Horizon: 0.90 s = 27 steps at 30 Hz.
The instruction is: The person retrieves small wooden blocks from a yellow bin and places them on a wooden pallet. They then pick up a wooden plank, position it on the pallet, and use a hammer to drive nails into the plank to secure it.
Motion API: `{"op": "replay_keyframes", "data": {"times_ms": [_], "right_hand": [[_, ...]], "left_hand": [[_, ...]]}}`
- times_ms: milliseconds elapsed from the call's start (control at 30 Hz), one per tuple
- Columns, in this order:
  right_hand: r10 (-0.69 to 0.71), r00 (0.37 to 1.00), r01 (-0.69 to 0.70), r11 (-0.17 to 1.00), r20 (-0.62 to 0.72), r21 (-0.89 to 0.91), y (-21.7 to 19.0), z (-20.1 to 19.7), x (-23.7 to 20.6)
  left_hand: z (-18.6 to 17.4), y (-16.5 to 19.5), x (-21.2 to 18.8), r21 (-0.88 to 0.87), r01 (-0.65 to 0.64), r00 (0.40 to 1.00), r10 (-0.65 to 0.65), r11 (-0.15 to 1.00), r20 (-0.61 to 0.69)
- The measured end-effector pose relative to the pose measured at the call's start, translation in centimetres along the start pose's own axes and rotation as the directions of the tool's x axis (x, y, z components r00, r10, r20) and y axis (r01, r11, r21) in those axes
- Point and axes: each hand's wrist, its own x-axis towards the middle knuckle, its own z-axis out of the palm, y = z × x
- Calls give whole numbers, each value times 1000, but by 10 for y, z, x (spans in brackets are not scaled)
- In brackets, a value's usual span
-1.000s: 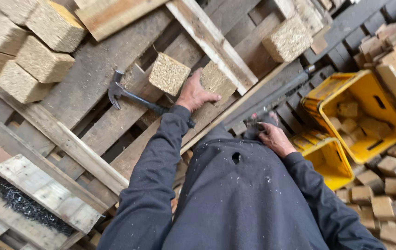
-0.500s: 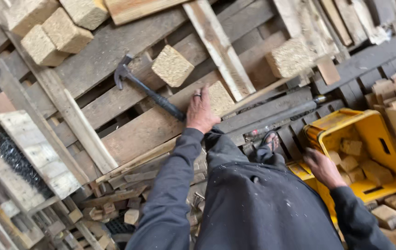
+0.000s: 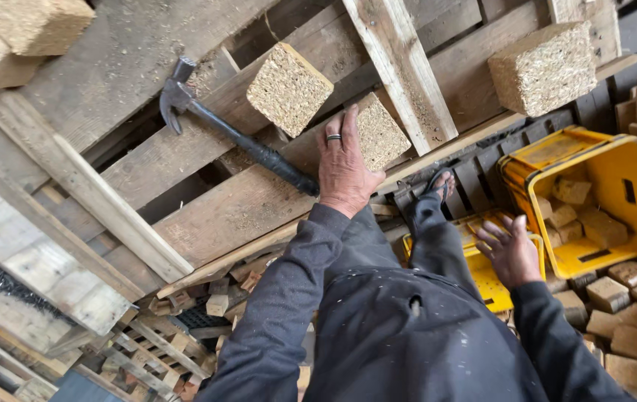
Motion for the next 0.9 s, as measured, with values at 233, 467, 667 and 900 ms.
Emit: {"op": "replay_keyframes", "data": {"times_ms": [233, 467, 667, 900], "right_hand": [[51, 999, -30, 786, -17, 617, -15, 174, 61], [-241, 969, 139, 707, 51, 694, -20, 220, 99], [-219, 963, 42, 697, 157, 716, -44, 216, 68], [127, 989, -29, 670, -76, 741, -59, 200, 54]], "left_hand": [[-2, 2, -3, -18, -4, 1000, 5, 1000, 17], [-5, 3, -1, -36, -6, 1000, 7, 999, 23], [-2, 10, -3, -36, 22, 1000, -22, 999, 10], [18, 24, -18, -44, -58, 993, 62, 997, 98]]}}
